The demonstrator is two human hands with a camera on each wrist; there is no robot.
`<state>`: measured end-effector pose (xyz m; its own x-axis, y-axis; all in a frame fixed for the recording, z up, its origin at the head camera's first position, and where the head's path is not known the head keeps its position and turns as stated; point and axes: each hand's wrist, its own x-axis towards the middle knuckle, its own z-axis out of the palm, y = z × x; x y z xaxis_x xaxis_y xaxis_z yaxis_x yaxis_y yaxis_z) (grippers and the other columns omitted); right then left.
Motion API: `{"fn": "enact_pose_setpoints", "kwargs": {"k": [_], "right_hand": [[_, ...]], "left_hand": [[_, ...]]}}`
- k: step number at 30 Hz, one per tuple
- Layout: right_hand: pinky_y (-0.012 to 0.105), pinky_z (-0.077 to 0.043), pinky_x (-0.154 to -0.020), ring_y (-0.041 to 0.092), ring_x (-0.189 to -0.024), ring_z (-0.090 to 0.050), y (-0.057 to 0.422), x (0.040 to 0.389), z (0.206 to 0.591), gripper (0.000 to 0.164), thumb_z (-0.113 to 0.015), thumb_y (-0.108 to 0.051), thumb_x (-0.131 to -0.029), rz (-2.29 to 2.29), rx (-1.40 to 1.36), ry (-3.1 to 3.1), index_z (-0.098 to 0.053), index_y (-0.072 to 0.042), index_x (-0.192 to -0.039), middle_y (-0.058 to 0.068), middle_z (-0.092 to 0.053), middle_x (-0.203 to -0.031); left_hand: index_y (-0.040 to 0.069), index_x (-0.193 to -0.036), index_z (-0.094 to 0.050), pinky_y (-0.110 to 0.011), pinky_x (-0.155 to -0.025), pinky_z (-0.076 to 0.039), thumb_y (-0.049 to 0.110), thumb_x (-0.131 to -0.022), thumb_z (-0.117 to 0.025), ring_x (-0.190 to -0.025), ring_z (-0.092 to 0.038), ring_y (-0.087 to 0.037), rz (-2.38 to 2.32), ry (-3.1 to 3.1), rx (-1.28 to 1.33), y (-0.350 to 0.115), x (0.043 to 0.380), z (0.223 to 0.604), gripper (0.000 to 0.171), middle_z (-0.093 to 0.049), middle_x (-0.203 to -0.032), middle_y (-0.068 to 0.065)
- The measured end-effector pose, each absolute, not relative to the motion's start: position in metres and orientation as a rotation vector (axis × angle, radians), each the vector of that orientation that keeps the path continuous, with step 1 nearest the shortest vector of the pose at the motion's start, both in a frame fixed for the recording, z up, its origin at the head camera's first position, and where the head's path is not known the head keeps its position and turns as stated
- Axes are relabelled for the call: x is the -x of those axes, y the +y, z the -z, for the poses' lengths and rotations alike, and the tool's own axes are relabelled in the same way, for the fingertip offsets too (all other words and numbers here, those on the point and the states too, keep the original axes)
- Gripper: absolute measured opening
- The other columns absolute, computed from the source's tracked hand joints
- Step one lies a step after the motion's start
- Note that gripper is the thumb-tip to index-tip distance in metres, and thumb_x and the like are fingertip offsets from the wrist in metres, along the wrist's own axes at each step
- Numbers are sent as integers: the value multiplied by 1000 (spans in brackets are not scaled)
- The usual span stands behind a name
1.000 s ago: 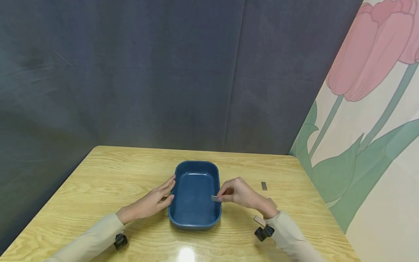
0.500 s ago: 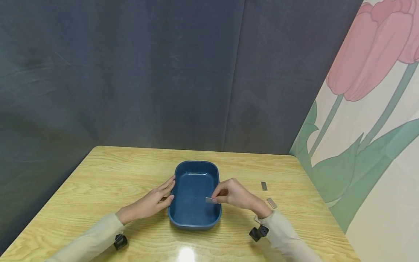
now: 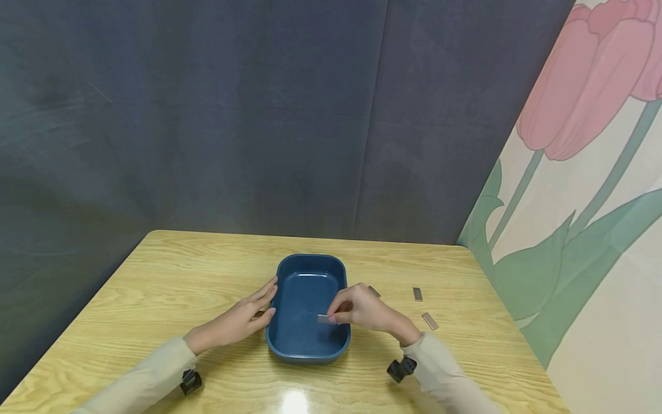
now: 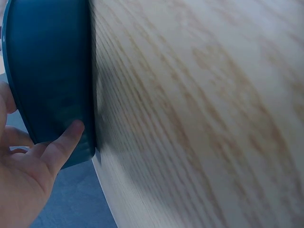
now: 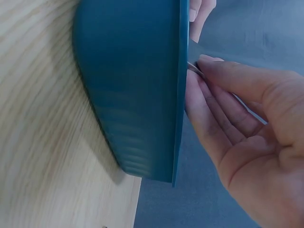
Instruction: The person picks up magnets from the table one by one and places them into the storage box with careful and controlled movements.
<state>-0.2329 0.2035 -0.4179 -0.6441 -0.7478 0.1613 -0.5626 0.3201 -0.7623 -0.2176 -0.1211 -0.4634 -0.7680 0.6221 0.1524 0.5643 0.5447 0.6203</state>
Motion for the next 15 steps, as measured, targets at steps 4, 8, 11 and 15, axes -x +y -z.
{"fn": "enact_pose_setpoints", "kwargs": {"k": [4,8,11,15], "right_hand": [[30,-59,-69,13,-75,-68,200,233,420,8,-74,1,-87,1229,1203,2356,-78,-5,-90,8,-72,-89],[29,-59,-67,11,-73,-68,196,233,421,8,-75,1,-86,1222,1239,2363,-78,-6,-90,6,-72,-88],[28,-59,-66,10,-73,-68,193,233,421,7,-75,-1,-87,1214,1276,2361,-78,-6,-90,5,-72,-88],[28,-59,-67,9,-75,-68,189,232,423,6,-75,-2,-87,1219,1281,2350,-78,-6,-91,3,-72,-89]], "left_hand": [[-8,-151,-24,-42,-108,-37,22,-108,-45,-145,-22,-29,-1031,2684,-1038,-121,218,463,57,-6,-164,-17],[-9,-151,-24,-42,-108,-37,22,-108,-45,-145,-22,-29,-1032,2686,-1045,-121,218,464,57,-6,-164,-18],[-9,-151,-24,-43,-108,-38,22,-108,-45,-145,-22,-30,-1029,2689,-1048,-121,218,465,57,-6,-163,-18],[-9,-151,-24,-42,-108,-38,22,-108,-44,-145,-22,-29,-1025,2690,-1042,-121,218,466,57,-5,-164,-17]]}}
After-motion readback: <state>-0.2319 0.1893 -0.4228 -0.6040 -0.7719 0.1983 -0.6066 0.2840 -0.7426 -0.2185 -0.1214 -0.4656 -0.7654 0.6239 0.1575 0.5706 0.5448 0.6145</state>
